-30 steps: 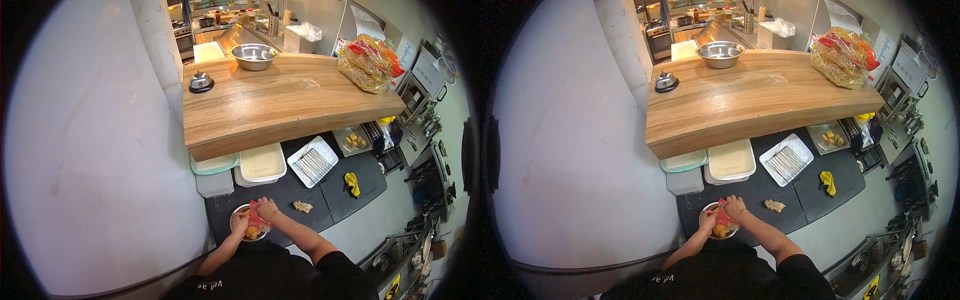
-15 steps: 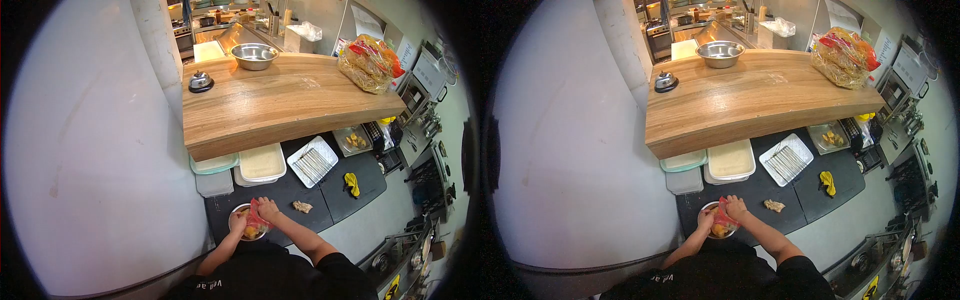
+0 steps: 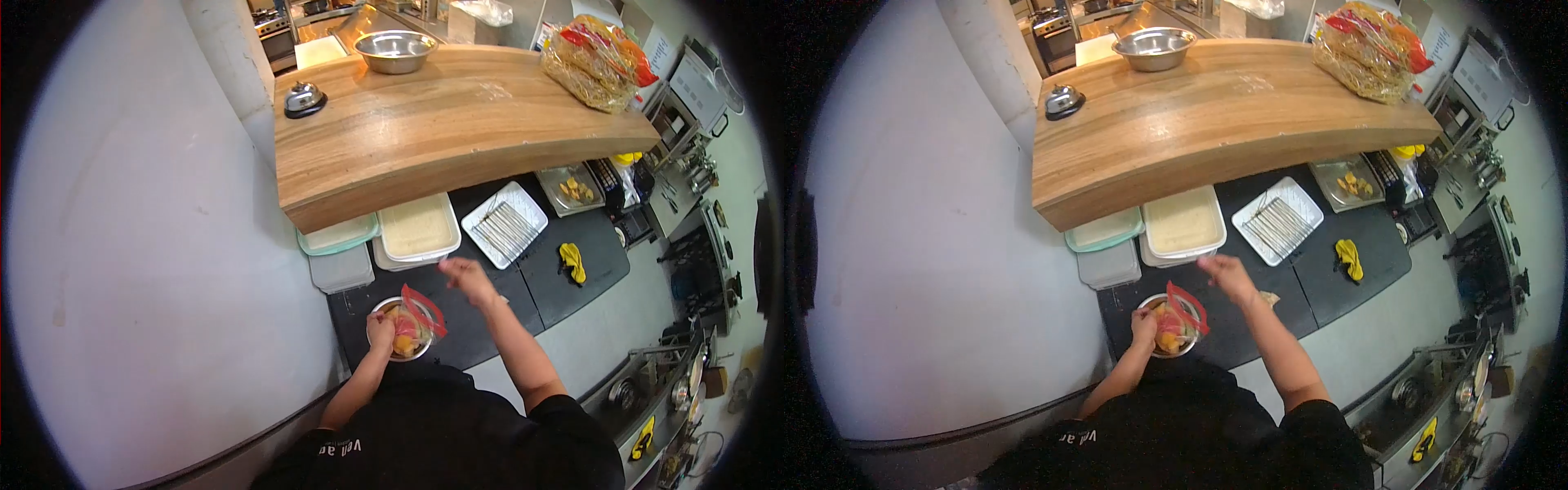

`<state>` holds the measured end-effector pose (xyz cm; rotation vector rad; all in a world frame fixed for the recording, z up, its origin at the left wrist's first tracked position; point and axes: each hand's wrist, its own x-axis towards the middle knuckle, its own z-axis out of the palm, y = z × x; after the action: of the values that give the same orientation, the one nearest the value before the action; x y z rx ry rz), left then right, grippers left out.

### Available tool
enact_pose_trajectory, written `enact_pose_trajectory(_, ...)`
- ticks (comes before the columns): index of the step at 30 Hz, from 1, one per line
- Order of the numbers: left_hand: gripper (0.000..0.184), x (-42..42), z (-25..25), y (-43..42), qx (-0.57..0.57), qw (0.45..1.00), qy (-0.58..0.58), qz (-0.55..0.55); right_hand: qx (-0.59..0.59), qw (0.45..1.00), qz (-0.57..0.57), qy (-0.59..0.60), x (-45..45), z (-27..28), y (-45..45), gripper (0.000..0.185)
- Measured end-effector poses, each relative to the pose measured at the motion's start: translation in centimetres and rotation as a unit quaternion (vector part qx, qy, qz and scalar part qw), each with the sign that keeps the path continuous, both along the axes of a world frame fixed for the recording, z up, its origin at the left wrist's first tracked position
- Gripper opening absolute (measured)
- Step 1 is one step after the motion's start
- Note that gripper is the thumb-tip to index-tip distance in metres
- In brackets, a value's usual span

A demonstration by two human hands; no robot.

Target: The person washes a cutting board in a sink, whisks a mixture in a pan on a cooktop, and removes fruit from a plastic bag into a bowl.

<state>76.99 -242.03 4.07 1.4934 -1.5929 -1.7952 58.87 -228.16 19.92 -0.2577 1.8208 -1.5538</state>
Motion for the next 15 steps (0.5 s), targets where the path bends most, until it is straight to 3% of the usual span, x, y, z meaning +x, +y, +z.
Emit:
enact_pose_trajectory(2, 0.023, -0.1, -0.2, -0.1, -0.008, 1.000, 0.014, 0.010, -0.147, 0.979, -0.061, -0.125, -1.5, 1.4, 0.5, 0.032)
enact_pose_trajectory(5, 0.022, -0.1, 0.0, -0.1, -0.002, 1.000, 0.003, 0.009, -0.257, 0.951, -0.055, -0.163, -1.9, 4.6, 0.6, 0.034)
enact_pose_trajectory(9, 0.022, -0.2, 0.3, -0.2, 0.020, 0.999, 0.012, 0.024, -0.331, 0.921, -0.038, -0.203, -1.4, 6.8, 0.6, 0.033)
enact_pose_trajectory(15, 0.022, -0.2, -1.8, -0.7, 0.033, 0.996, 0.070, 0.040, -0.329, 0.929, -0.028, -0.166, -0.7, 8.9, 0.4, 0.028)
